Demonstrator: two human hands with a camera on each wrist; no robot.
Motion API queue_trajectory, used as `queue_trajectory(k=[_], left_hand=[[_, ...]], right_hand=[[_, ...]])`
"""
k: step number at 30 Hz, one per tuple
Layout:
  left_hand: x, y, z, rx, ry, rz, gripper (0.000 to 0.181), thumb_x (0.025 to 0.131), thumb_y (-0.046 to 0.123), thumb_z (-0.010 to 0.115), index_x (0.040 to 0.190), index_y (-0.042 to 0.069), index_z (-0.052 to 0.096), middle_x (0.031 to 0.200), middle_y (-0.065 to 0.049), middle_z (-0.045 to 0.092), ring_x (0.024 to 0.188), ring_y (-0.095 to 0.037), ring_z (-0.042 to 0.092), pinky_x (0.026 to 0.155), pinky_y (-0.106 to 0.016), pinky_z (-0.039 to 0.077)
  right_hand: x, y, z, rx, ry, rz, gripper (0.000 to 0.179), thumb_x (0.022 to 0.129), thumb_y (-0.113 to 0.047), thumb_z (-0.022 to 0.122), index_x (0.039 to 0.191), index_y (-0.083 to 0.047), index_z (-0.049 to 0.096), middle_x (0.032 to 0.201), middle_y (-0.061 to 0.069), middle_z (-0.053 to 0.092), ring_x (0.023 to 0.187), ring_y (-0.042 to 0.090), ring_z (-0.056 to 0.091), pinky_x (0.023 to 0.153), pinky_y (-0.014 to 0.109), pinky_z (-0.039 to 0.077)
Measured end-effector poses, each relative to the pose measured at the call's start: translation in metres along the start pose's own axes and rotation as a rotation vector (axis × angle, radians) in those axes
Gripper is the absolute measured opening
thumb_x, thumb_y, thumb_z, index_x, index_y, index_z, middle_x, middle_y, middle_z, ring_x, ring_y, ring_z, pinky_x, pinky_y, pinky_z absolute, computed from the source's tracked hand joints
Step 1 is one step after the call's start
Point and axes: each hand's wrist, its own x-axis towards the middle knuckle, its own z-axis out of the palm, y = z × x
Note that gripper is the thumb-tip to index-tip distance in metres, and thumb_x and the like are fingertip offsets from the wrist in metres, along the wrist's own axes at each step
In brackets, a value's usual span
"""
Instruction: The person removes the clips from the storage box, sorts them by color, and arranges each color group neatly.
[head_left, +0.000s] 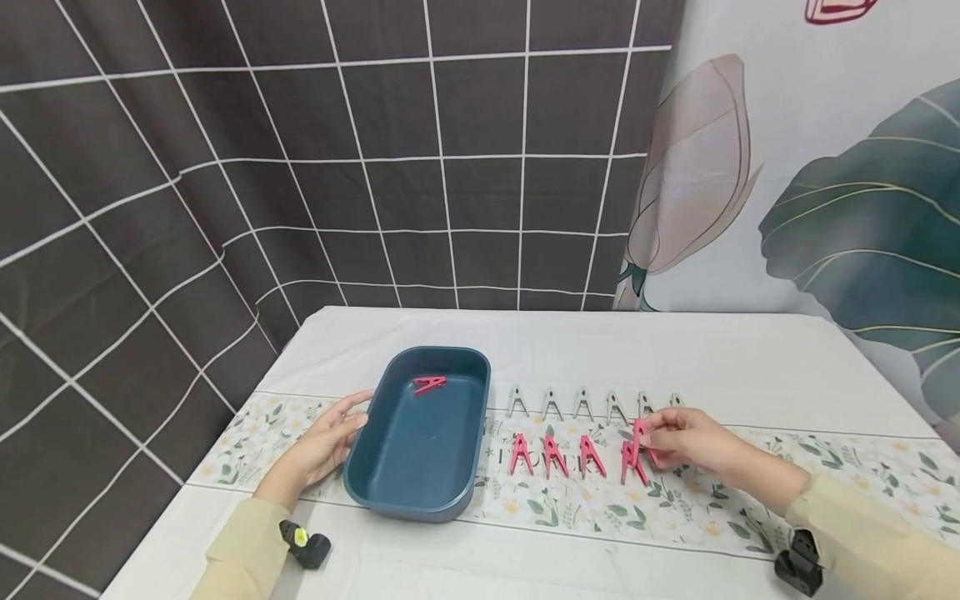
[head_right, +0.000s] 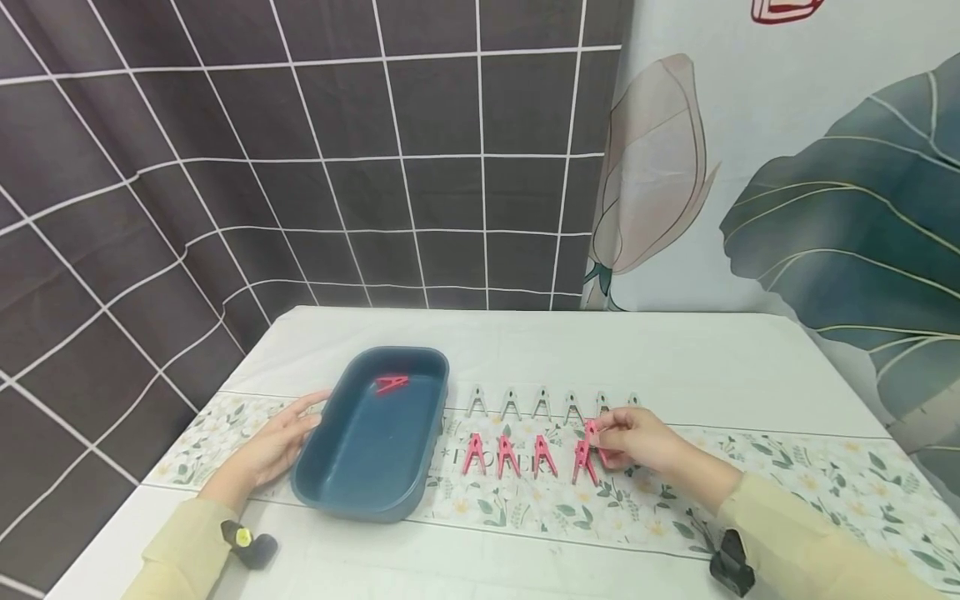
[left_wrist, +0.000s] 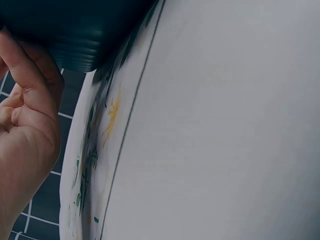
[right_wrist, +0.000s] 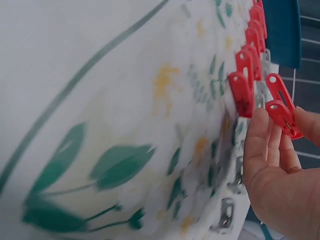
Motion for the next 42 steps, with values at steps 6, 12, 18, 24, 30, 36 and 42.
queue_trajectory(k=[6,12,18,24,30,36,42], left_hand=[[0.000,-0.002,-0.002,0.009,0.006,0.009,0.054,0.103,0.016,0.041,0.150,0.007,0.016,0.120,0.007,0.061,0.105,-0.009,0.064,0.084,-0.032,0.056],[0.001,-0.002,-0.001,0.002,0.007,0.004,0.053,0.102,0.017,0.042,0.149,0.008,0.018,0.120,0.007,0.061,0.106,-0.009,0.063,0.085,-0.032,0.056],[0.001,-0.002,-0.001,0.006,0.012,-0.001,0.056,0.102,0.017,0.042,0.150,0.006,0.015,0.121,0.006,0.060,0.106,-0.009,0.063,0.085,-0.033,0.056],[0.001,-0.003,-0.003,0.001,0.014,-0.005,0.052,0.102,0.018,0.043,0.148,0.010,0.020,0.121,0.006,0.060,0.107,-0.010,0.063,0.086,-0.034,0.056],[0.002,-0.003,-0.002,-0.004,0.006,0.005,0.055,0.102,0.017,0.042,0.150,0.006,0.016,0.121,0.006,0.060,0.106,-0.010,0.064,0.085,-0.034,0.057],[0.001,-0.002,-0.002,-0.004,0.012,0.005,0.057,0.102,0.018,0.043,0.150,0.006,0.015,0.120,0.007,0.061,0.105,-0.010,0.064,0.084,-0.034,0.057],[0.002,-0.003,-0.002,-0.002,0.015,-0.006,0.056,0.102,0.018,0.044,0.150,0.008,0.016,0.120,0.007,0.060,0.105,-0.009,0.064,0.084,-0.034,0.057]], right_hand=[[-0.005,0.008,-0.006,0.020,0.011,0.062,0.035,0.094,-0.013,0.056,0.115,0.014,0.049,0.090,0.004,0.060,0.077,0.012,0.061,0.070,0.027,0.058],[-0.009,0.015,-0.013,0.003,0.002,0.083,0.035,0.095,-0.011,0.053,0.116,0.016,0.048,0.087,0.004,0.059,0.073,0.011,0.059,0.067,0.026,0.058],[-0.010,0.015,-0.013,-0.075,0.046,0.128,0.038,0.092,-0.010,0.056,0.120,0.014,0.046,0.085,0.006,0.058,0.070,0.013,0.060,0.063,0.027,0.058],[-0.011,0.016,-0.012,-0.167,0.071,0.129,0.034,0.091,-0.006,0.056,0.118,0.013,0.048,0.087,0.008,0.055,0.073,0.016,0.059,0.063,0.029,0.058],[-0.011,0.015,-0.012,-0.203,0.073,0.113,0.032,0.091,-0.005,0.056,0.116,0.014,0.050,0.086,0.007,0.054,0.074,0.016,0.057,0.062,0.029,0.057],[-0.012,0.013,-0.009,-0.215,0.079,0.097,0.030,0.089,-0.003,0.056,0.113,0.014,0.050,0.082,0.007,0.055,0.071,0.016,0.055,0.058,0.028,0.054],[-0.011,0.002,-0.011,-0.275,0.097,0.106,0.030,0.086,-0.002,0.057,0.110,0.014,0.052,0.081,0.007,0.056,0.070,0.017,0.055,0.059,0.030,0.054]])
